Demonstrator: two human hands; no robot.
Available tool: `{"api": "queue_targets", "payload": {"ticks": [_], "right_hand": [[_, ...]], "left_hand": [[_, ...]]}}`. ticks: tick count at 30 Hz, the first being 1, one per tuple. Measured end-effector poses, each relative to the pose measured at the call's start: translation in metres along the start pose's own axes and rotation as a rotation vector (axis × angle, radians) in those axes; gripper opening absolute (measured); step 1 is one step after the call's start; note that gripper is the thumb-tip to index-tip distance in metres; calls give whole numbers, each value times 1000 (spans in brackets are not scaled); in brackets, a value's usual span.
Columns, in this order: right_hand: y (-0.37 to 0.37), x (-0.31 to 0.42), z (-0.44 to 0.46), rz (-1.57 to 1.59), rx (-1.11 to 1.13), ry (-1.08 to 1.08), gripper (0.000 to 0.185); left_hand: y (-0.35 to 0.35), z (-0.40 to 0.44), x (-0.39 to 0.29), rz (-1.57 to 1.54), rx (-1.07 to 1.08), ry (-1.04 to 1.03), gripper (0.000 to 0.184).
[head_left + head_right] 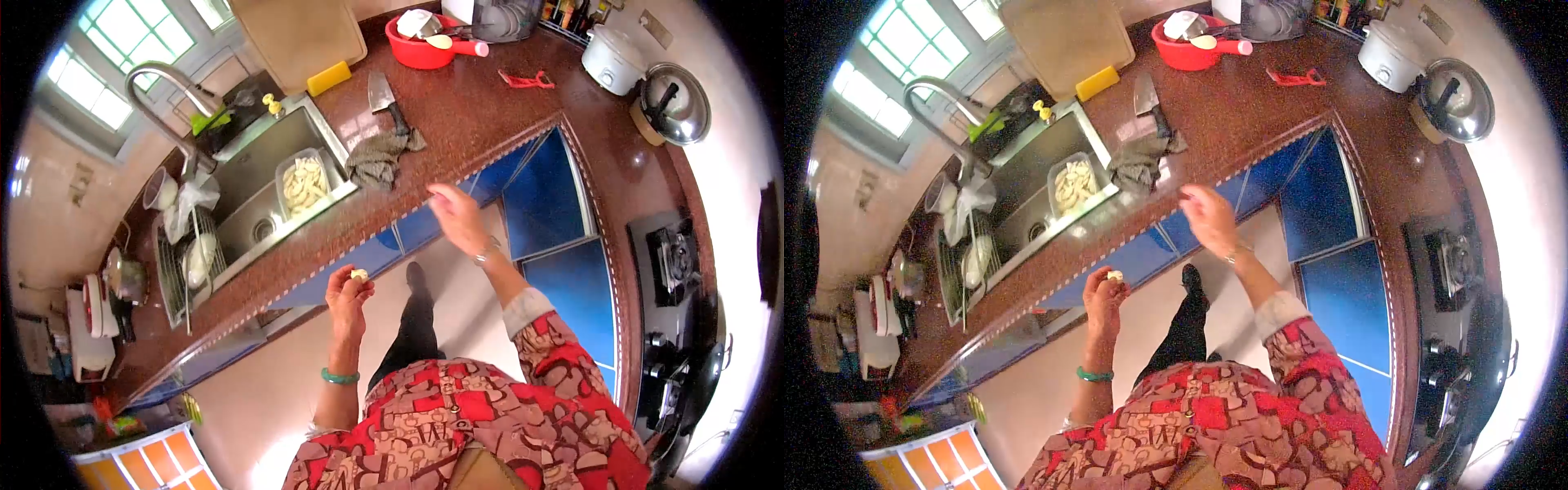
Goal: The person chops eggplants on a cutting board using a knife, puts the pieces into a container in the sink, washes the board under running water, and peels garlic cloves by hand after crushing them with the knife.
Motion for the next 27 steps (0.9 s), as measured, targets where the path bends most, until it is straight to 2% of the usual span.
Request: {"api": "queue_targets", "payload": {"ticks": [2,4,6,8,12,15,17,18,20,22,23,24,26,27], "right_hand": [[-42,16,48,-150,64,170,31],[-78,17,83,-316,303,183,53],[-106,21,109,-671,560,40,68],[-124,1,125,-686,696,74,63],[-124,-16,129,-472,736,182,40],[-100,-23,135,-384,820,126,38],[-82,-26,143,-160,920,75,40],[-71,-30,151,-164,920,63,40],[-45,-32,174,180,806,30,38],[-10,-39,197,280,619,-192,41],[7,-49,208,362,579,-399,41],[24,-54,221,428,475,-444,40],[47,-78,248,317,225,-347,41],[53,-87,261,314,208,-350,41]], "left_hand": [[-21,38,-8,-42,-3,-11,26],[-38,76,-22,-43,-59,-113,32],[-58,102,-52,-31,-104,-133,33],[-71,134,-69,43,-88,-176,33],[-129,176,-108,232,43,-308,33],[-163,215,-108,292,135,-271,28],[-178,235,-95,324,158,-251,29],[-187,238,-91,345,163,-225,30],[-197,248,-74,366,182,-193,29],[-206,247,-66,368,213,-149,29],[-209,245,-64,380,190,-131,29],[-213,244,-61,393,172,-116,28],[-224,241,-56,425,198,-117,27],[-230,241,-52,442,185,-118,26]]}}
Point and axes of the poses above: each hand's wrist, its own z-axis towards the middle knuckle, its own y-axis out of the back of the hand, x = y × z, the point moved 3 cm from there along z, towards the middle knuckle, and after that the axes turned 8 degrees about -x, right-handed, at the moved point
